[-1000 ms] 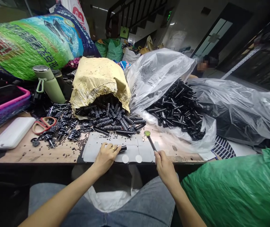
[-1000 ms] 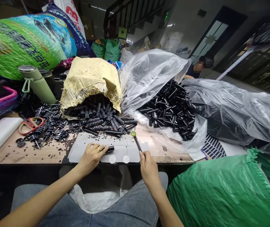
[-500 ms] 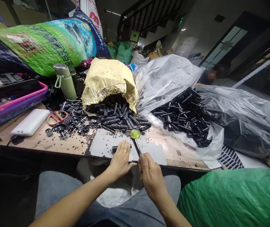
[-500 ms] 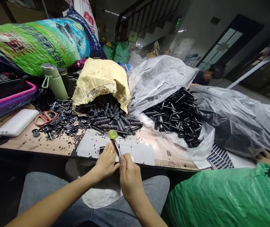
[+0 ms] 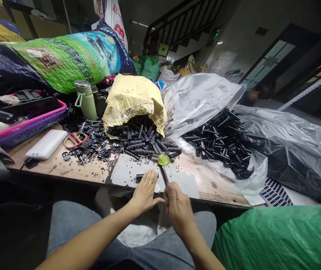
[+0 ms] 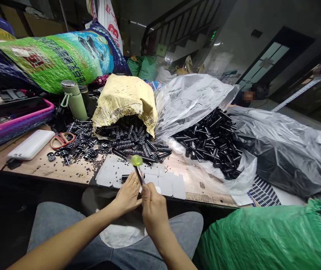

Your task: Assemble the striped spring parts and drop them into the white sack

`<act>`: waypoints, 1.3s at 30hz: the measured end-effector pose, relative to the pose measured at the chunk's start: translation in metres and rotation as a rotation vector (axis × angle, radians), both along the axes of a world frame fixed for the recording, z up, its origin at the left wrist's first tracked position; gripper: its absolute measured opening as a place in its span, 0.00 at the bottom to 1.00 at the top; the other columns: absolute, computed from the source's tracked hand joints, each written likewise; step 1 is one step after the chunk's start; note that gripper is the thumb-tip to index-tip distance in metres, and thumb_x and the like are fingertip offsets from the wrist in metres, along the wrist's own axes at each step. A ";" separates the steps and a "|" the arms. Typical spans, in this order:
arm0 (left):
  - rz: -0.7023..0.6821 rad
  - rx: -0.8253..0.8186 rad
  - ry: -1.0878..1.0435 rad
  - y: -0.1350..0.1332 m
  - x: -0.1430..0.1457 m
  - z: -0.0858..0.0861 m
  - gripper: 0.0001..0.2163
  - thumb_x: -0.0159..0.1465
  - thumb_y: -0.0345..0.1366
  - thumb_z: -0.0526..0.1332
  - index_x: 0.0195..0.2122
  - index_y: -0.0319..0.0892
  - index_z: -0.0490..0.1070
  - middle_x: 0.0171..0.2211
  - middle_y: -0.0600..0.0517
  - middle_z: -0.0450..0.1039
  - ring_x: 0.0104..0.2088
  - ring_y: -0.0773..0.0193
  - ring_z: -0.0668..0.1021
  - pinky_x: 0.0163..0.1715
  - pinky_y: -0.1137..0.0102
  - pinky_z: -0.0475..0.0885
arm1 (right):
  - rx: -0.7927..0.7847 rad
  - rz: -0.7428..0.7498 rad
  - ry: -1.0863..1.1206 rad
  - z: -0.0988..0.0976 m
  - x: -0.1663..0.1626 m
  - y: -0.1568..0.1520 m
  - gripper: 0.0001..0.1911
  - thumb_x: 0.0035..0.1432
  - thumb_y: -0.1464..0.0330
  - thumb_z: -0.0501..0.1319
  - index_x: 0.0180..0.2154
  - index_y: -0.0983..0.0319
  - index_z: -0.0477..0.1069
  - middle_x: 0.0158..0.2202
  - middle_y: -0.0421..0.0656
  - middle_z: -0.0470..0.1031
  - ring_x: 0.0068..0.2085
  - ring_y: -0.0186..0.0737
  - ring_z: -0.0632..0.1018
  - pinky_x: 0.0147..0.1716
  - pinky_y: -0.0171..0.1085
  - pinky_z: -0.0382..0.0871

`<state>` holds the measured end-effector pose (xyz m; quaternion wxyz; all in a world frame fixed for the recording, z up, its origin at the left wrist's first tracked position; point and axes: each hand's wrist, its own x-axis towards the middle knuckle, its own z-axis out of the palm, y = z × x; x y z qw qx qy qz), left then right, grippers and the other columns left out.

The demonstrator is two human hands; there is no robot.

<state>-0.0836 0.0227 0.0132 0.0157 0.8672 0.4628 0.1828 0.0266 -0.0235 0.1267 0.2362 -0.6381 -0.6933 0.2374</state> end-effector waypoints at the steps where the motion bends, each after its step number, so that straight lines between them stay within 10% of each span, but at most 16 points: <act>1: -0.001 0.003 0.018 0.001 0.000 -0.003 0.33 0.59 0.47 0.48 0.58 0.26 0.46 0.59 0.34 0.46 0.60 0.51 0.48 0.57 0.58 0.47 | -0.009 0.039 -0.072 -0.008 -0.006 0.000 0.21 0.61 0.58 0.36 0.28 0.60 0.60 0.19 0.40 0.67 0.21 0.35 0.69 0.21 0.31 0.57; 6: 0.033 -0.023 0.076 0.019 0.000 0.001 0.21 0.60 0.32 0.47 0.55 0.30 0.54 0.53 0.37 0.60 0.55 0.54 0.62 0.51 0.59 0.59 | -0.110 0.214 -0.230 -0.036 -0.012 0.006 0.23 0.62 0.58 0.36 0.31 0.60 0.64 0.25 0.44 0.73 0.28 0.41 0.74 0.25 0.34 0.58; 12: 0.049 -0.055 -0.052 -0.001 -0.008 0.032 0.21 0.56 0.21 0.45 0.50 0.36 0.62 0.36 0.44 0.70 0.37 0.58 0.72 0.34 0.64 0.69 | -0.092 -0.213 -0.292 -0.027 0.073 0.034 0.23 0.59 0.54 0.37 0.26 0.58 0.62 0.22 0.41 0.71 0.24 0.39 0.72 0.23 0.33 0.59; 22: -0.080 -0.058 -0.094 -0.028 -0.024 0.014 0.16 0.58 0.30 0.49 0.46 0.48 0.66 0.36 0.47 0.72 0.34 0.59 0.72 0.31 0.66 0.68 | -0.035 -0.436 -0.662 -0.077 0.186 0.072 0.21 0.58 0.56 0.41 0.31 0.61 0.66 0.30 0.50 0.72 0.33 0.49 0.73 0.29 0.42 0.62; 27: 0.229 0.045 0.076 0.044 -0.066 0.042 0.20 0.53 0.18 0.45 0.43 0.38 0.67 0.42 0.42 0.69 0.41 0.57 0.70 0.36 0.63 0.66 | 0.305 -0.348 -0.636 -0.079 0.168 0.080 0.20 0.57 0.57 0.46 0.37 0.65 0.66 0.37 0.52 0.69 0.39 0.50 0.68 0.39 0.45 0.62; 33: 0.142 0.050 0.166 0.112 -0.104 0.045 0.14 0.56 0.20 0.47 0.28 0.38 0.70 0.30 0.45 0.72 0.35 0.59 0.70 0.40 0.60 0.61 | 0.357 -0.101 -0.372 -0.071 0.111 0.083 0.16 0.58 0.58 0.48 0.34 0.62 0.65 0.37 0.48 0.67 0.41 0.47 0.67 0.42 0.45 0.62; 39: 0.192 -0.214 -0.470 0.105 -0.105 0.064 0.09 0.59 0.32 0.51 0.28 0.39 0.69 0.29 0.48 0.71 0.33 0.61 0.71 0.37 0.64 0.63 | 0.401 0.112 -0.168 -0.046 0.036 0.087 0.12 0.57 0.61 0.50 0.40 0.60 0.65 0.43 0.48 0.67 0.48 0.46 0.67 0.46 0.47 0.63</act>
